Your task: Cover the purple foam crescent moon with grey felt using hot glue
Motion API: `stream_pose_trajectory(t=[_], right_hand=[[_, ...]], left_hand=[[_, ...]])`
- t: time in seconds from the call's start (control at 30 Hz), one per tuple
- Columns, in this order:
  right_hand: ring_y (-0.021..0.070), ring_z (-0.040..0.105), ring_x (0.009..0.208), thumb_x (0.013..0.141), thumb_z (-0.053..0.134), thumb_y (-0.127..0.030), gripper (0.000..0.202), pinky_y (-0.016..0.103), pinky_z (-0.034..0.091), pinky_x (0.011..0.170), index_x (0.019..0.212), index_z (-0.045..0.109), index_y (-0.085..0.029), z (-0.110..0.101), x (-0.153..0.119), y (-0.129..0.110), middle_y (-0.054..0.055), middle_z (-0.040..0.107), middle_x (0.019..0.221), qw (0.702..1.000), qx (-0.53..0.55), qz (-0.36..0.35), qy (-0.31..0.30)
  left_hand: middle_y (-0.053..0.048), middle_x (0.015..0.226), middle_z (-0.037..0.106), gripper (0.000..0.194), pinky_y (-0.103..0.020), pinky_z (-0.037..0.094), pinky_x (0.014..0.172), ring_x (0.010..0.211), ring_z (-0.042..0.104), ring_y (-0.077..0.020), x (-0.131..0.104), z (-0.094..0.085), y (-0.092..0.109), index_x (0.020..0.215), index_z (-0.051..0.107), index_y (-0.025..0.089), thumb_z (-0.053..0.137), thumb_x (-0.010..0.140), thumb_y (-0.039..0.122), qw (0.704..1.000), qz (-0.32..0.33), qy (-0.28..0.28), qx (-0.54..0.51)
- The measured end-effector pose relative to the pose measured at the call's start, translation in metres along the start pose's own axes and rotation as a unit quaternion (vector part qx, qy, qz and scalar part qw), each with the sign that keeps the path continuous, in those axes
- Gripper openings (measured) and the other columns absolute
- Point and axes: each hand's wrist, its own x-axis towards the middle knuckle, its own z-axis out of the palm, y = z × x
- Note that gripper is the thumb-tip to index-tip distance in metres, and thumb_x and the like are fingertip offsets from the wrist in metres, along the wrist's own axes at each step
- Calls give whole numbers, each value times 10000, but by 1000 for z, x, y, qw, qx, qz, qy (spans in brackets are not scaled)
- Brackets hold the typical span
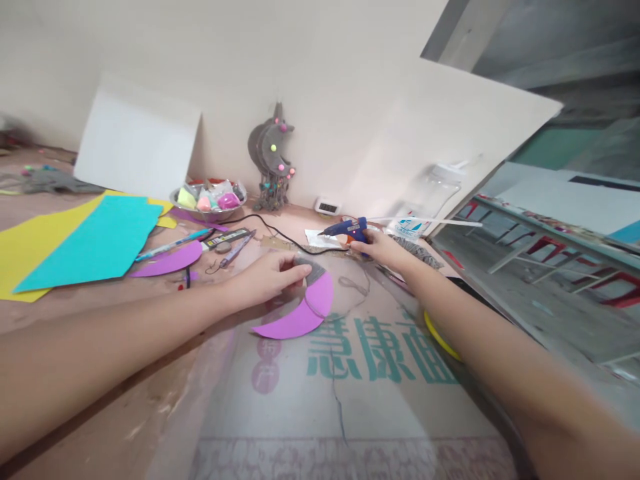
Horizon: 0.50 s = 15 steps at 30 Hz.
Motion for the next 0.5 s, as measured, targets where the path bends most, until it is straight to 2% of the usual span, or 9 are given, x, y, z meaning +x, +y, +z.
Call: stream_pose_trajectory(t=[0.13, 0.23, 0.37, 0.5], right_hand=[[189, 636, 668, 655, 723, -378, 306, 281, 503, 638, 829, 663, -133, 11, 13, 1, 54, 695, 710, 999, 15, 29, 20], [175, 632, 602, 692, 693, -337, 216, 271, 499, 585, 750, 662, -131, 12, 15, 0, 71, 693, 683, 998, 31, 48, 37], [164, 653, 646, 744, 644, -289, 168, 251, 511, 576, 782, 666, -126, 1, 7, -10, 115, 719, 819, 996, 67, 42, 37], [162, 672, 755, 796, 600, -331, 235, 263, 541, 686, 924, 672, -148, -11, -22, -30, 102, 710, 983, 994, 103, 6, 20]], left_hand=[[62, 567, 393, 245, -173, 225, 335, 402, 310, -44, 0, 1, 0, 715, 433, 195, 510, 855, 380, 1000, 3, 8, -8], [61, 563, 389, 250, -176, 224, 333, 399, 312, -45, -1, 1, 2, 705, 429, 194, 504, 858, 377, 1000, 4, 10, 2], [67, 559, 384, 233, -173, 215, 336, 391, 297, -42, -3, 1, 5, 719, 424, 198, 498, 859, 368, 1000, -1, 6, -8], [69, 551, 394, 267, -176, 205, 332, 381, 296, -41, -3, 1, 4, 697, 399, 202, 519, 842, 392, 999, 1, 26, -18]])
